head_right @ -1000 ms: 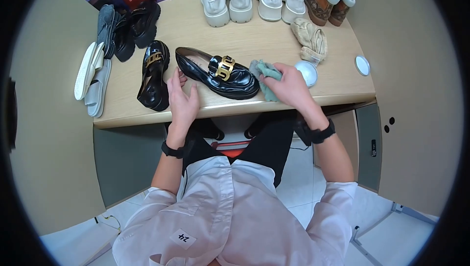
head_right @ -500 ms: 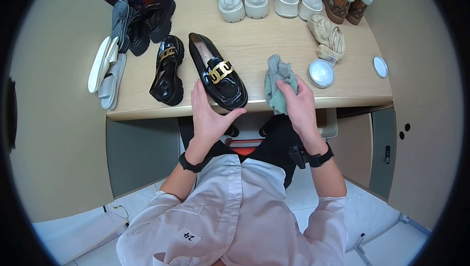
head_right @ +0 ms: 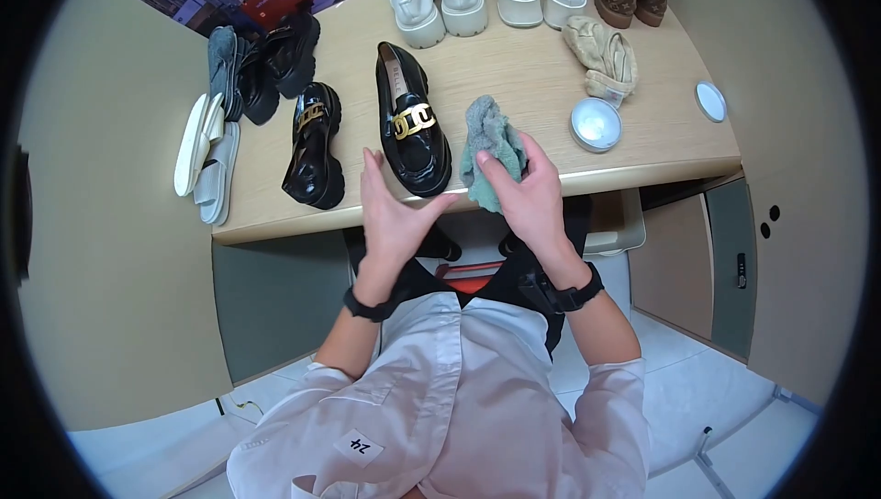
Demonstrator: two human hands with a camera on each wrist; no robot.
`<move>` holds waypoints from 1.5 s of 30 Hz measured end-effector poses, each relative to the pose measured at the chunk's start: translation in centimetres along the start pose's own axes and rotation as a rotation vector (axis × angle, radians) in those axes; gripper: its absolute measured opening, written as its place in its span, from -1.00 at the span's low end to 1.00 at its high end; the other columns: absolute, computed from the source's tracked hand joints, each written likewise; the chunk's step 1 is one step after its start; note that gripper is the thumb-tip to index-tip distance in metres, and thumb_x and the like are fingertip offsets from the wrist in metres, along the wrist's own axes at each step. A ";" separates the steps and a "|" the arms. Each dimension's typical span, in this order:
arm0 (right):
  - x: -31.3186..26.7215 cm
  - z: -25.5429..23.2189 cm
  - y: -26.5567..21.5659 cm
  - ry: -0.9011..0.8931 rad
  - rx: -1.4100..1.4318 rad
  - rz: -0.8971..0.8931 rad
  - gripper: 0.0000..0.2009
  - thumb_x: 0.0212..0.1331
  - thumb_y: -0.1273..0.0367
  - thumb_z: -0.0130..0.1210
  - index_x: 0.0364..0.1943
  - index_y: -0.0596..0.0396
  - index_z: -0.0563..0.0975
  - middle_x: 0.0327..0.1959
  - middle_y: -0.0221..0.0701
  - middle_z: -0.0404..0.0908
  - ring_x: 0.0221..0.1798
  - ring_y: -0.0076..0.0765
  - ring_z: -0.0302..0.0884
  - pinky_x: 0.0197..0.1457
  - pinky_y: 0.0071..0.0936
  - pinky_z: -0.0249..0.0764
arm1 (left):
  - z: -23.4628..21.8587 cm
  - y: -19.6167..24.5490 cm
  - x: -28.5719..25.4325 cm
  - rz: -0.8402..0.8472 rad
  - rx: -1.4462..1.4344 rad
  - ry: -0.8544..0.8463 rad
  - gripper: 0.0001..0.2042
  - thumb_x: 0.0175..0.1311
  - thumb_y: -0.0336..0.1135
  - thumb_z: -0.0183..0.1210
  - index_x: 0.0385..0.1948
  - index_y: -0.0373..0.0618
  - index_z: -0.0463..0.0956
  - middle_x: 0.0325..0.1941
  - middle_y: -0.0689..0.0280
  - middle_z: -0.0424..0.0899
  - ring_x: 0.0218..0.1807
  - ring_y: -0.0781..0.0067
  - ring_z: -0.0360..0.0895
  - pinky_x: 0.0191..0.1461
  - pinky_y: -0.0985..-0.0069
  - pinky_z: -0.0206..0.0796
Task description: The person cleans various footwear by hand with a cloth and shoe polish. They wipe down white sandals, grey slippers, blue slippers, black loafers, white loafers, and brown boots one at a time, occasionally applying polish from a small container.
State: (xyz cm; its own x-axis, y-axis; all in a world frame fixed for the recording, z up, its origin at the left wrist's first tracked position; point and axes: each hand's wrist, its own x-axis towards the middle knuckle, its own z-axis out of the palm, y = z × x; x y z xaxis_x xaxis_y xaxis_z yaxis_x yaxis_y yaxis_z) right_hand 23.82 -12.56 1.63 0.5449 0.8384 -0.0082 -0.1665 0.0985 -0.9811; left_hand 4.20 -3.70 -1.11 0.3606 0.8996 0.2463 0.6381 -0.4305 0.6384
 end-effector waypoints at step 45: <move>4.0 3.9 2.6 -0.182 -0.619 -0.583 -0.65 0.00 0.70 0.15 -0.06 0.22 0.62 -0.10 -0.09 0.75 0.05 0.23 0.71 0.14 -0.04 0.66 | -1.3 -2.9 1.7 0.065 -0.013 0.055 0.15 0.01 -0.17 0.68 0.60 -0.54 0.11 0.36 -0.18 0.67 0.36 0.00 0.68 0.49 0.24 0.46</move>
State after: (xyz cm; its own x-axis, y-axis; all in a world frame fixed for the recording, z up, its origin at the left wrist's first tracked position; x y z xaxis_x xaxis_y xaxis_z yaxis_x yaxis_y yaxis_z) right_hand 22.34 -6.86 -0.15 0.2557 0.8226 0.5080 0.6039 0.2744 -0.7483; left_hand 2.04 -0.81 -1.58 0.3629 0.8725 0.3270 0.6055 -0.4876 0.6290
